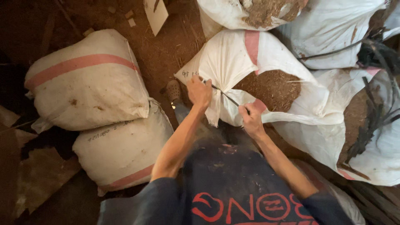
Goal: The person scoops wood shavings from a pile on the floor into a large white sack using a shovel. After filling the sack, the person gathers the top edges and ties the sack shut using a metal rod to twist and secure the closure.
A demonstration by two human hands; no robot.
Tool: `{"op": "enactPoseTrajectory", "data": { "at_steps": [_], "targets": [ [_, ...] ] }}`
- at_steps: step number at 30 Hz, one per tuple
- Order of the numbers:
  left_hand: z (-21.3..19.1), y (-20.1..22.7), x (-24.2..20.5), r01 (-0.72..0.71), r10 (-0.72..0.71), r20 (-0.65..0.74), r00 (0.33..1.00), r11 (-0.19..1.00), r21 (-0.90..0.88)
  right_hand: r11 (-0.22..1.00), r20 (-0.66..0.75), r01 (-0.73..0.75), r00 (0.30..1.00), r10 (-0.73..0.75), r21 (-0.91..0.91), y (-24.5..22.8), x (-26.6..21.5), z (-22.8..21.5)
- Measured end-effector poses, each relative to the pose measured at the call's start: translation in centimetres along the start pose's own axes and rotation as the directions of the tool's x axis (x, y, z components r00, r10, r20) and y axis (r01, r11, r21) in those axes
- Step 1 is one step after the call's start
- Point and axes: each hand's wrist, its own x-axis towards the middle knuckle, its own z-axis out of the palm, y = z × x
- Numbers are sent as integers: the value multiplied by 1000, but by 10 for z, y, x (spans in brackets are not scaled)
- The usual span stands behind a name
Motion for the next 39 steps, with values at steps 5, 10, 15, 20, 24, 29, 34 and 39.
{"op": "enactPoseTrajectory", "data": {
  "at_steps": [5,10,15,20,24,29,34,39],
  "targets": [
    [15,-19,-40,57,-94,350,932,992,114,879,122,-142,988,96,456,-22,9,7],
    [98,-61,-14,708,-225,699,679,456,-540,737,193,-298,954,227,607,-20,35,21],
    [153,-71,30,816,-323,751,576,177,-550,826,161,-254,967,198,503,-5,33,26],
    [165,-67,33,835,-396,760,515,32,-550,827,113,-259,966,233,500,-4,13,29],
    [166,-67,37,834,-435,732,524,90,-544,812,81,-238,970,230,533,-12,-2,31],
    [167,-67,26,758,-444,640,627,156,-634,785,110,-276,959,260,554,-17,-16,27],
    [150,-67,-7,680,-322,675,664,-114,-724,819,92,-260,964,249,512,-16,-1,8],
    [139,-70,-12,767,-247,726,641,188,-613,824,93,-284,957,274,491,-19,2,0]
  ]
}}
